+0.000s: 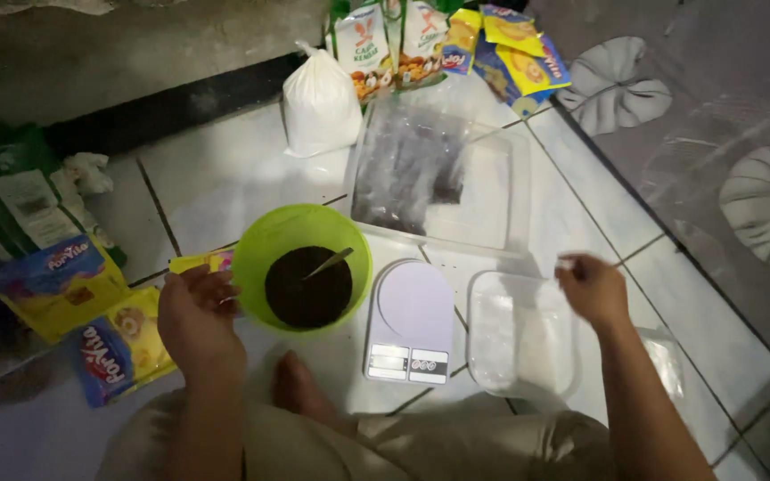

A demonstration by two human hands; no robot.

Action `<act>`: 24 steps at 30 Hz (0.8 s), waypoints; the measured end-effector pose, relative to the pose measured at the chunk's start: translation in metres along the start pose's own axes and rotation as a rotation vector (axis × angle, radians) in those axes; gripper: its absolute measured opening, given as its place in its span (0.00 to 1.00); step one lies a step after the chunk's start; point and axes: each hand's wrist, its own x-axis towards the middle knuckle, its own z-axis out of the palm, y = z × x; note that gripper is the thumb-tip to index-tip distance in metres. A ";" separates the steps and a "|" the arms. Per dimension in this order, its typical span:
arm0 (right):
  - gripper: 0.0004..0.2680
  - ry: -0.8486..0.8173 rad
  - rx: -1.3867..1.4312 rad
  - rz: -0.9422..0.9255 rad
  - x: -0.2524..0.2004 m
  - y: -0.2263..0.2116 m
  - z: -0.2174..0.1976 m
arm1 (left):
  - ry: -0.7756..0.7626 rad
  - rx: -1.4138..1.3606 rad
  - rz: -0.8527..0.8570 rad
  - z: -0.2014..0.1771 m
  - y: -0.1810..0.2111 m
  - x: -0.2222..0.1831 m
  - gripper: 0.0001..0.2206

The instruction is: Scooping dark powder from a bowl into small plastic bags and weighing them on a digital scale

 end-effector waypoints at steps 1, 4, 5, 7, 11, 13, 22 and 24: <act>0.13 -0.099 -0.120 0.052 -0.008 0.032 0.009 | -0.014 -0.039 0.002 -0.005 -0.005 0.003 0.17; 0.17 -0.300 -0.295 0.178 -0.048 0.071 0.023 | -0.042 -0.076 0.009 -0.013 -0.015 0.007 0.17; 0.20 -0.413 -0.352 0.246 -0.062 0.074 0.026 | -0.046 -0.071 0.014 -0.016 -0.017 0.008 0.17; 0.23 -0.422 -0.322 0.284 -0.089 0.049 0.017 | -0.054 -0.084 0.029 -0.018 -0.024 0.011 0.17; 0.24 -0.336 -0.239 0.349 -0.093 0.055 0.032 | -0.059 -0.081 -0.008 -0.030 -0.039 0.028 0.20; 0.20 -0.283 -0.230 0.345 -0.091 0.075 0.046 | -0.061 -0.086 0.002 -0.033 -0.042 0.029 0.19; 0.11 -0.156 -0.235 0.244 -0.072 0.135 0.056 | -0.045 -0.139 0.095 -0.040 -0.045 0.028 0.17; 0.11 -0.106 -0.190 0.179 -0.089 0.101 0.028 | -0.034 -0.129 0.182 -0.034 -0.039 0.013 0.17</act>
